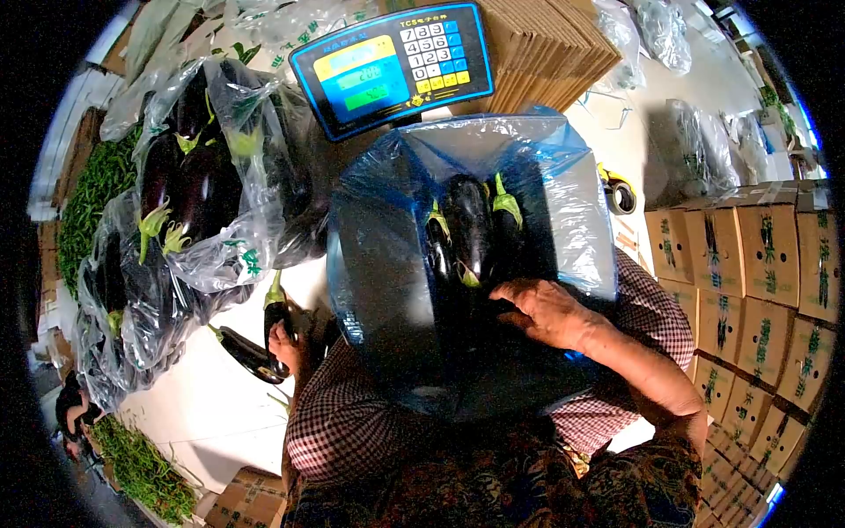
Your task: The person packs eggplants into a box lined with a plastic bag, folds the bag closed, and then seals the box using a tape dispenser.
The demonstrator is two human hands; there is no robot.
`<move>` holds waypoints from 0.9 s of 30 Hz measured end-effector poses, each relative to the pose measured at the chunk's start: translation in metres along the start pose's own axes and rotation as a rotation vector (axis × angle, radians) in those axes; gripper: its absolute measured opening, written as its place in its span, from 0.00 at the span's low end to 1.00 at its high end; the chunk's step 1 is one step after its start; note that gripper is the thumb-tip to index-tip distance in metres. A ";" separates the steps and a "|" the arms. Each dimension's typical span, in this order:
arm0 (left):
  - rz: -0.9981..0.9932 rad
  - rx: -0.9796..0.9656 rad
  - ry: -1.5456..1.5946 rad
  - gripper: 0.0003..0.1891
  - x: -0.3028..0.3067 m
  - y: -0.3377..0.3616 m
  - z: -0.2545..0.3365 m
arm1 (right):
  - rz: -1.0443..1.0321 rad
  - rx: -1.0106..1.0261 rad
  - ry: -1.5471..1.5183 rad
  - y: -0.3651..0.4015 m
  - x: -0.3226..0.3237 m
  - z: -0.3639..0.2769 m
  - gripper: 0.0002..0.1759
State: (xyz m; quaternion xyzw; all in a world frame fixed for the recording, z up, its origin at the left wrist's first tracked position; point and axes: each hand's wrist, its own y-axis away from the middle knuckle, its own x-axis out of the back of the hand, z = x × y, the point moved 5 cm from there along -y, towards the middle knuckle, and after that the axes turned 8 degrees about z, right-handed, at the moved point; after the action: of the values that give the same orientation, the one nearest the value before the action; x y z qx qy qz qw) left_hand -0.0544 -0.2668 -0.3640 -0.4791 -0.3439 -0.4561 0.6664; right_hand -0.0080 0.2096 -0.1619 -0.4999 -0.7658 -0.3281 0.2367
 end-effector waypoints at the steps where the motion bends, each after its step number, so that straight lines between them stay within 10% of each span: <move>1: -0.008 0.008 -0.026 0.26 0.000 0.002 0.005 | -0.011 -0.013 0.006 0.001 0.000 0.000 0.20; 8: -0.386 0.193 0.114 0.21 -0.032 0.039 -0.015 | -0.025 0.005 -0.014 0.002 -0.011 0.005 0.21; 27: -0.272 0.263 0.310 0.17 -0.009 0.067 0.016 | -0.098 -0.079 0.074 -0.007 0.010 -0.007 0.21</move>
State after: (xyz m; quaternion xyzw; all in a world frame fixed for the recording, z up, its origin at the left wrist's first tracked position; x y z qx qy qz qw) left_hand 0.0054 -0.2410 -0.3892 -0.2617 -0.3555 -0.5609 0.7004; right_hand -0.0178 0.2087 -0.1518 -0.4583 -0.7665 -0.3874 0.2288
